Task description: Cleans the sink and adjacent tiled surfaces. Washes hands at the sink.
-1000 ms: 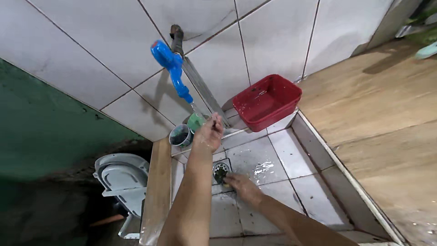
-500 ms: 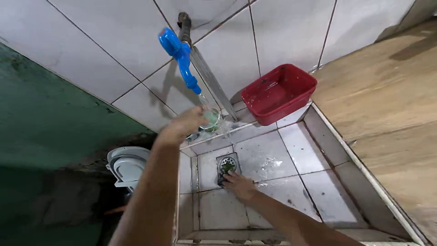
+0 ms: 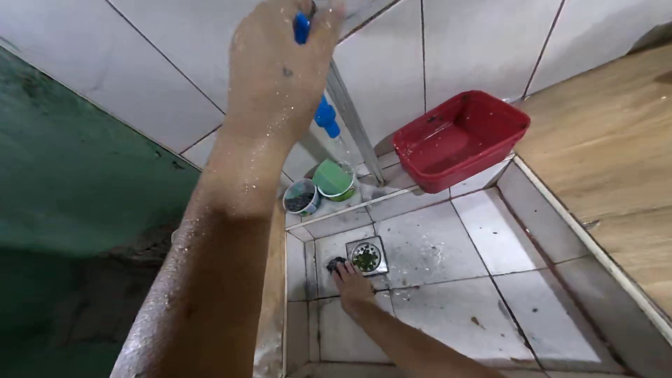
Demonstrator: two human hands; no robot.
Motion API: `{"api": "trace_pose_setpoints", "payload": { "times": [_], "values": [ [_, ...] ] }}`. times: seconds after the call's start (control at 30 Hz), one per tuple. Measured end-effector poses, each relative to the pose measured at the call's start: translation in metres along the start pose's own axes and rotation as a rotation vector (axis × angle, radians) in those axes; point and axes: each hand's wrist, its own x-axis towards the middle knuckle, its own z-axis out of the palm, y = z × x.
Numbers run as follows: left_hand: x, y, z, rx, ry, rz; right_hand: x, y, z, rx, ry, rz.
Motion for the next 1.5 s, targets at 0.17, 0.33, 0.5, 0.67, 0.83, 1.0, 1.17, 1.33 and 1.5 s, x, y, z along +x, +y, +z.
{"api": "trace_pose_setpoints", "payload": {
  "times": [0.17,0.33,0.5,0.67,0.83,1.0,1.17,1.33,1.5],
  "values": [
    [0.007,-0.023,0.006,-0.327,0.101,0.046,0.001,-0.014,0.034,0.067,0.005,-0.415],
    [0.005,-0.051,0.019,-0.649,0.129,0.183,0.062,-0.02,-0.009,-0.005,-0.05,-0.229],
    [0.005,-0.052,0.02,-0.613,0.162,0.198,0.079,-0.018,-0.024,0.037,0.19,0.187],
    [0.005,-0.042,0.014,-0.528,0.036,0.155,0.033,-0.033,-0.01,-0.056,-0.085,0.133],
    [-0.018,-0.036,0.013,-0.67,-0.06,0.067,-0.031,-0.034,-0.049,-0.109,-0.288,0.058],
    [-0.154,-0.058,0.067,-0.75,-0.08,-0.458,-0.076,0.023,-0.117,0.58,0.084,0.104],
    [-0.238,-0.044,0.162,-1.173,-0.155,-0.844,-0.116,0.02,-0.132,0.893,0.394,-0.041],
    [-0.216,-0.027,0.169,-1.156,0.061,-0.733,-0.134,0.015,-0.116,1.023,0.45,-0.138],
    [-0.225,-0.014,0.159,-0.637,-0.022,-0.244,-0.14,0.022,-0.112,1.596,0.07,0.253]
  ]
}}
